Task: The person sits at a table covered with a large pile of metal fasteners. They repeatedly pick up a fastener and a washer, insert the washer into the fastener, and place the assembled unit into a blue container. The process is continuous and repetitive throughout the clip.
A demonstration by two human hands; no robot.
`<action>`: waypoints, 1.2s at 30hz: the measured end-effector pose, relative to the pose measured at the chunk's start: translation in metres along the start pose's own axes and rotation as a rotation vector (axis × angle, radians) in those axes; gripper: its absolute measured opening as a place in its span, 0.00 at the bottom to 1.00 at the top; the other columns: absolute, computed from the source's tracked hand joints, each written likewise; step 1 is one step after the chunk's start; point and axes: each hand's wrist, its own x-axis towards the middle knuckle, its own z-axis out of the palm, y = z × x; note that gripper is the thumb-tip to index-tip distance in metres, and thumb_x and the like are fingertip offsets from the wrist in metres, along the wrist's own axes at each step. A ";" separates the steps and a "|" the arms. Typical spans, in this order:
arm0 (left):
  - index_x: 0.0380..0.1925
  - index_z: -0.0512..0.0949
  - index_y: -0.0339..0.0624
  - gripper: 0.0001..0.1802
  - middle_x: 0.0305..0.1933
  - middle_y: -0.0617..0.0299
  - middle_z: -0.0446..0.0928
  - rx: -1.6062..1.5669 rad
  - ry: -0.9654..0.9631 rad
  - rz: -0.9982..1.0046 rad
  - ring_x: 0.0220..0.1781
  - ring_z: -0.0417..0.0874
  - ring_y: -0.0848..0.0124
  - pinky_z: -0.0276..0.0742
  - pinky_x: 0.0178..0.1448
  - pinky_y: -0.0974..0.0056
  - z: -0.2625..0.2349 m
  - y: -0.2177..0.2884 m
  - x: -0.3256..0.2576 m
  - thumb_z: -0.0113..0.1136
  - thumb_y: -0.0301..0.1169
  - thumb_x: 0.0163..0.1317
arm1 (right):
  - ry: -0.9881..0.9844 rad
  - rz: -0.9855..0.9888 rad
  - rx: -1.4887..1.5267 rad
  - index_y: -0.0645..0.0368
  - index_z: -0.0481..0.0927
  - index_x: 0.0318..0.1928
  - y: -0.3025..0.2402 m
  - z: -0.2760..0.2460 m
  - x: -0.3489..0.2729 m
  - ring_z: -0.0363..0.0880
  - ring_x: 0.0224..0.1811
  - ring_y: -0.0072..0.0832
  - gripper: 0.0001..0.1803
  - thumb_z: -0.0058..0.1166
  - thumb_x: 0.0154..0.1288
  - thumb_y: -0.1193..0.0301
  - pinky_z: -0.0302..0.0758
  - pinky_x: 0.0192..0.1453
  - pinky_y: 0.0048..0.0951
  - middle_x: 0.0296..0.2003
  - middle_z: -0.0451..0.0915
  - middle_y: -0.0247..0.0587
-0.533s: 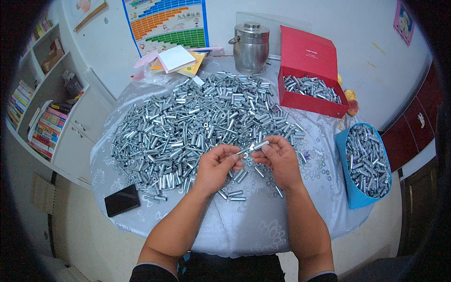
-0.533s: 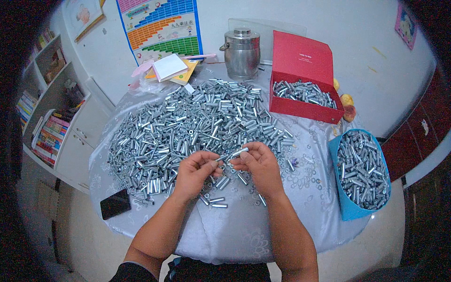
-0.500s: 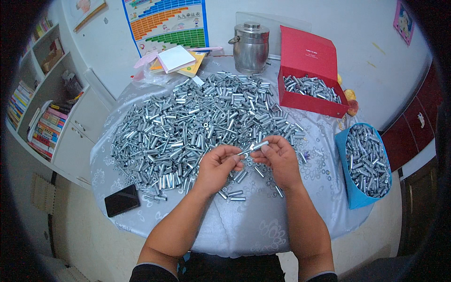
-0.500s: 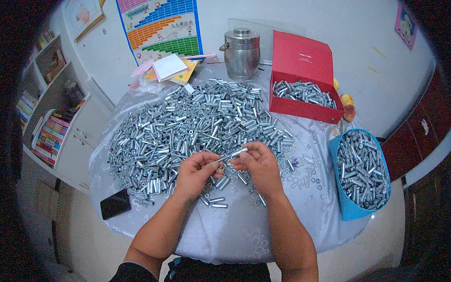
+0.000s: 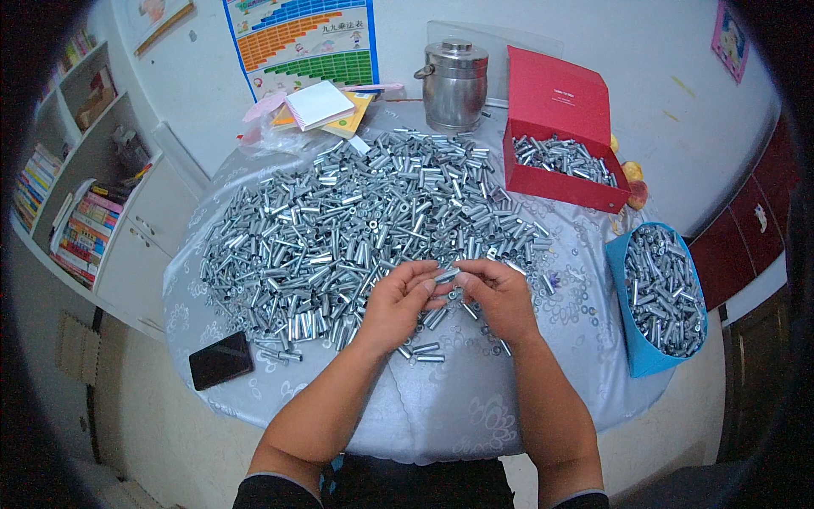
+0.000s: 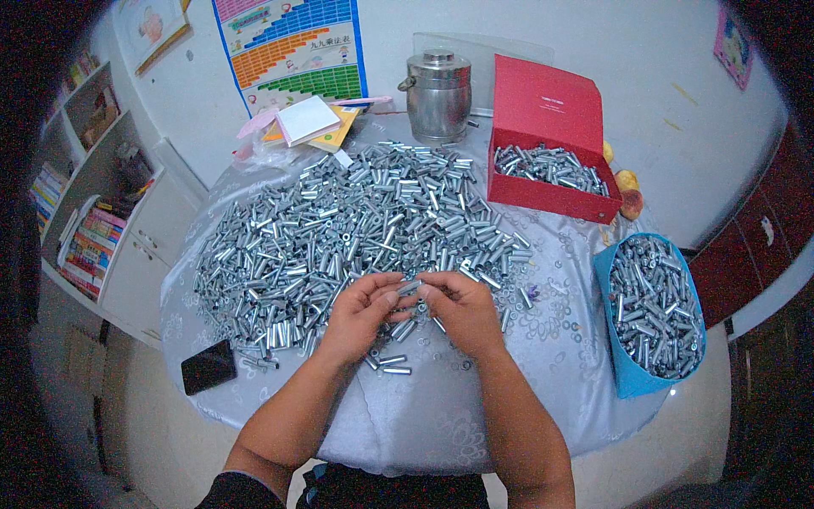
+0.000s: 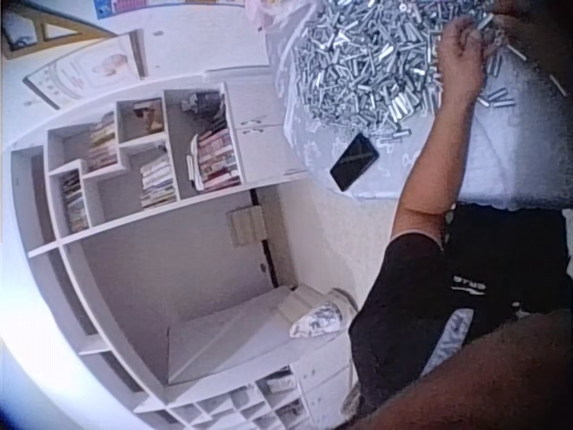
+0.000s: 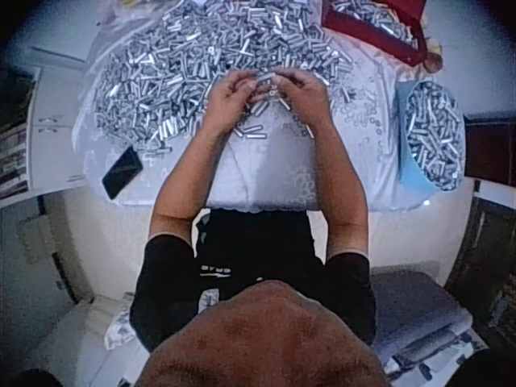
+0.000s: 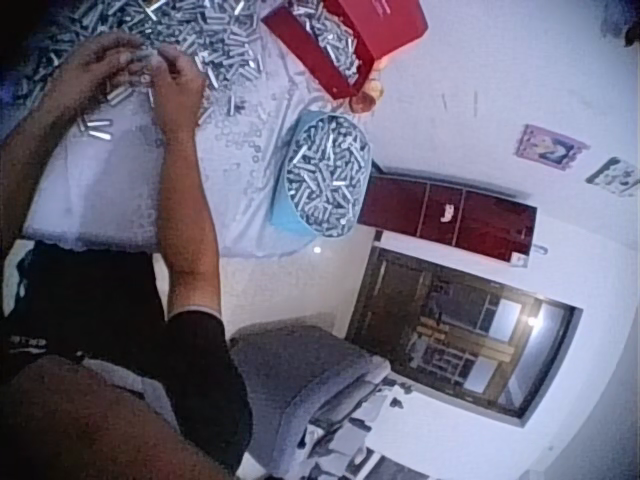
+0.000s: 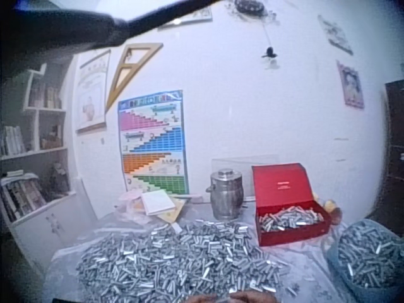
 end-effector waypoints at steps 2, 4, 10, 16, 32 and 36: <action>0.60 0.65 0.30 0.19 0.58 0.47 0.74 -0.003 -0.018 -0.014 0.57 0.79 0.60 0.80 0.56 0.61 0.002 0.002 -0.001 0.45 0.24 0.71 | -0.007 -0.020 -0.030 0.63 0.82 0.49 0.002 0.001 0.000 0.76 0.29 0.17 0.13 0.56 0.65 0.73 0.73 0.33 0.20 0.33 0.82 0.36; 0.62 0.63 0.30 0.21 0.59 0.47 0.73 -0.042 -0.027 -0.011 0.59 0.78 0.60 0.79 0.58 0.60 0.002 0.001 -0.002 0.45 0.24 0.71 | -0.012 -0.029 -0.051 0.62 0.82 0.49 0.003 0.002 -0.001 0.76 0.29 0.18 0.13 0.56 0.65 0.73 0.73 0.33 0.20 0.33 0.82 0.36; 0.62 0.64 0.31 0.23 0.58 0.47 0.74 -0.038 -0.041 0.083 0.56 0.79 0.61 0.79 0.58 0.60 0.009 0.002 -0.006 0.50 0.22 0.68 | 0.004 -0.157 -0.163 0.62 0.83 0.46 0.005 0.001 0.000 0.79 0.33 0.23 0.11 0.57 0.64 0.72 0.74 0.39 0.23 0.34 0.83 0.41; 0.50 0.75 0.31 0.14 0.42 0.52 0.81 0.029 0.034 -0.026 0.38 0.85 0.67 0.84 0.43 0.65 0.004 0.005 0.000 0.57 0.23 0.65 | -0.020 -0.063 -0.061 0.63 0.84 0.41 0.004 0.001 -0.002 0.79 0.34 0.22 0.09 0.59 0.62 0.72 0.74 0.39 0.23 0.33 0.82 0.40; 0.45 0.77 0.29 0.12 0.35 0.53 0.81 -0.127 0.241 -0.038 0.32 0.85 0.69 0.83 0.36 0.69 -0.007 0.014 0.004 0.58 0.27 0.65 | 0.145 -0.203 -0.539 0.61 0.82 0.34 0.013 -0.010 0.003 0.79 0.31 0.37 0.08 0.58 0.59 0.69 0.74 0.38 0.36 0.29 0.80 0.44; 0.44 0.77 0.30 0.12 0.35 0.54 0.81 -0.166 0.249 -0.022 0.32 0.85 0.69 0.83 0.35 0.69 -0.009 0.010 0.005 0.58 0.28 0.65 | 0.117 -0.269 -0.781 0.58 0.82 0.33 0.018 -0.008 0.004 0.79 0.36 0.44 0.07 0.60 0.55 0.69 0.75 0.42 0.41 0.32 0.79 0.46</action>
